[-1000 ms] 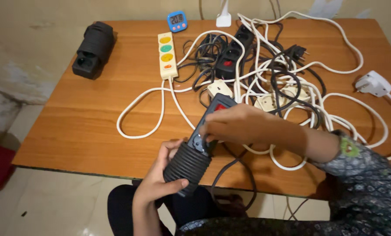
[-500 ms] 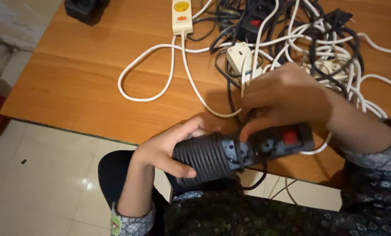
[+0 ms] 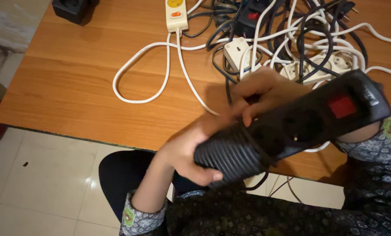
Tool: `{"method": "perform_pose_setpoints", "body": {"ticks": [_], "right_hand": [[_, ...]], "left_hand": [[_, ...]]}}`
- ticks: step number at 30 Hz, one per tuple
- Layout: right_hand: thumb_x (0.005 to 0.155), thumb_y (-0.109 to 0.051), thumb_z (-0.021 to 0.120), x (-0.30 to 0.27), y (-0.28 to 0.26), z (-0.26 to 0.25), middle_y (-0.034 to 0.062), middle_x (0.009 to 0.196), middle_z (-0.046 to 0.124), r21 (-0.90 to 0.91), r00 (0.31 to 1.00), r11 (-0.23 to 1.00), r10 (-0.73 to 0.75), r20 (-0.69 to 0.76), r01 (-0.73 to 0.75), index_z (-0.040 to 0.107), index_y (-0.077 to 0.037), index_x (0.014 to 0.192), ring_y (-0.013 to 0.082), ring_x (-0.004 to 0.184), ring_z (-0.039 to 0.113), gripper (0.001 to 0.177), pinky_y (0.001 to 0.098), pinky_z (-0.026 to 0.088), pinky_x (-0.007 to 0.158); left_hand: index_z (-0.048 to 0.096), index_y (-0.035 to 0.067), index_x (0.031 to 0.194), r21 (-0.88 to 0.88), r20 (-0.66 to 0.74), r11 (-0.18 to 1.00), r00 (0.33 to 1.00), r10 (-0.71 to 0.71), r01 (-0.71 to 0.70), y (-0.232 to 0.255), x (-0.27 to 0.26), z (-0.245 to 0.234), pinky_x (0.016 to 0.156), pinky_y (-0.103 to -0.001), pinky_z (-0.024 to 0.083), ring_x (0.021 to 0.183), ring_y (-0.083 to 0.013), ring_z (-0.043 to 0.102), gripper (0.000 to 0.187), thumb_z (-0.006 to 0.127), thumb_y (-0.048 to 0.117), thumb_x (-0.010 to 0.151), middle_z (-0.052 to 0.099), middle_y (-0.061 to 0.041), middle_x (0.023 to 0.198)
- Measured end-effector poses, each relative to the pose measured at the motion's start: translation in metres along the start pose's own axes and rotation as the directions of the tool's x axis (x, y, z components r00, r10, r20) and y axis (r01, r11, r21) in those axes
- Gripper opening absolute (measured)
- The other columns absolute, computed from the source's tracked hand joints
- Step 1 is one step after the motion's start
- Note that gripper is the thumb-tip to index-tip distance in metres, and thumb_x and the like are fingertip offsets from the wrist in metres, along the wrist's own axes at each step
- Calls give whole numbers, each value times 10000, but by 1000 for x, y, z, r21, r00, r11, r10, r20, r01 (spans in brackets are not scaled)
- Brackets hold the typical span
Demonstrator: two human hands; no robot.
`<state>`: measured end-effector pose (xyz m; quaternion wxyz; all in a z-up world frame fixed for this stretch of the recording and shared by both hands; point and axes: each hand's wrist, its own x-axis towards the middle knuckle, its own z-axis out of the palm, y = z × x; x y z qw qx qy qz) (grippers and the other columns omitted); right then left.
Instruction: The person wraps a black power strip cord around the body of the power strip using both hands. They repeatedly wind the cord and adjust the power strip's orientation on a wooden table cluttered with other cables and extension cords.
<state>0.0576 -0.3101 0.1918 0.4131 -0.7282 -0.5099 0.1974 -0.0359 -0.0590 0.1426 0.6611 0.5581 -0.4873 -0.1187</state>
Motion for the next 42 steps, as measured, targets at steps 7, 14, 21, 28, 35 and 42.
{"method": "perform_pose_setpoints", "body": {"ticks": [7, 14, 21, 28, 35, 42], "right_hand": [[880, -241, 769, 4, 26, 11, 52, 919, 629, 136, 998, 990, -29, -47, 35, 587, -32, 1059, 141, 869, 620, 330, 327, 490, 783], [1171, -162, 483, 3, 41, 57, 129, 1251, 551, 360, 802, 933, 193, -566, 30, 337, -62, 1497, 196, 1094, 563, 371, 375, 524, 1059], [987, -109, 650, -23, 38, 85, 132, 1332, 391, -36, 849, 996, -87, -521, 80, 351, -94, 1425, 250, 1262, 495, 531, 385, 448, 1104], [762, -156, 891, -26, 49, 86, 109, 1220, 404, -264, 845, 963, -185, -503, 54, 532, -92, 1218, 241, 1109, 469, 583, 360, 414, 978], [784, -110, 906, -26, 52, 85, 82, 1180, 449, -150, 850, 980, -190, -491, 132, 553, -125, 1181, 204, 1022, 501, 532, 320, 440, 887], [716, -260, 948, -29, 42, 77, 120, 1084, 523, -285, 889, 956, -77, -451, -62, 584, -105, 1151, 255, 982, 569, 588, 342, 498, 792]], "left_hand": [[408, 31, 1488, -180, -118, 967, 972, -203, 181, -9, -2, 22, 991, -374, 505, 1143, -275, 673, 876, 751, 347, 747, 623, -146, 1317], [369, 68, 1483, -216, -696, 975, 709, -115, -54, -35, -14, 15, 1003, -374, 501, 1150, -228, 594, 669, 709, 124, 908, 596, -138, 1260], [422, 65, 1454, -140, -681, 989, 720, -134, 51, -41, -17, 25, 1025, -321, 491, 1198, -173, 582, 592, 710, 27, 938, 579, -84, 1283], [406, 60, 1476, -51, -688, 995, 719, -99, 88, -41, -23, 29, 1062, -306, 464, 1223, -158, 575, 623, 706, -31, 938, 572, -88, 1304], [260, 68, 1497, -129, -696, 989, 704, -142, 73, -36, -18, 28, 964, -321, 541, 1095, -169, 668, 744, 701, -63, 912, 664, -127, 1199], [268, 57, 1508, -170, -654, 985, 744, -141, 37, -37, -16, 24, 993, -345, 546, 1138, -204, 675, 797, 758, -37, 885, 666, -165, 1242]]}}
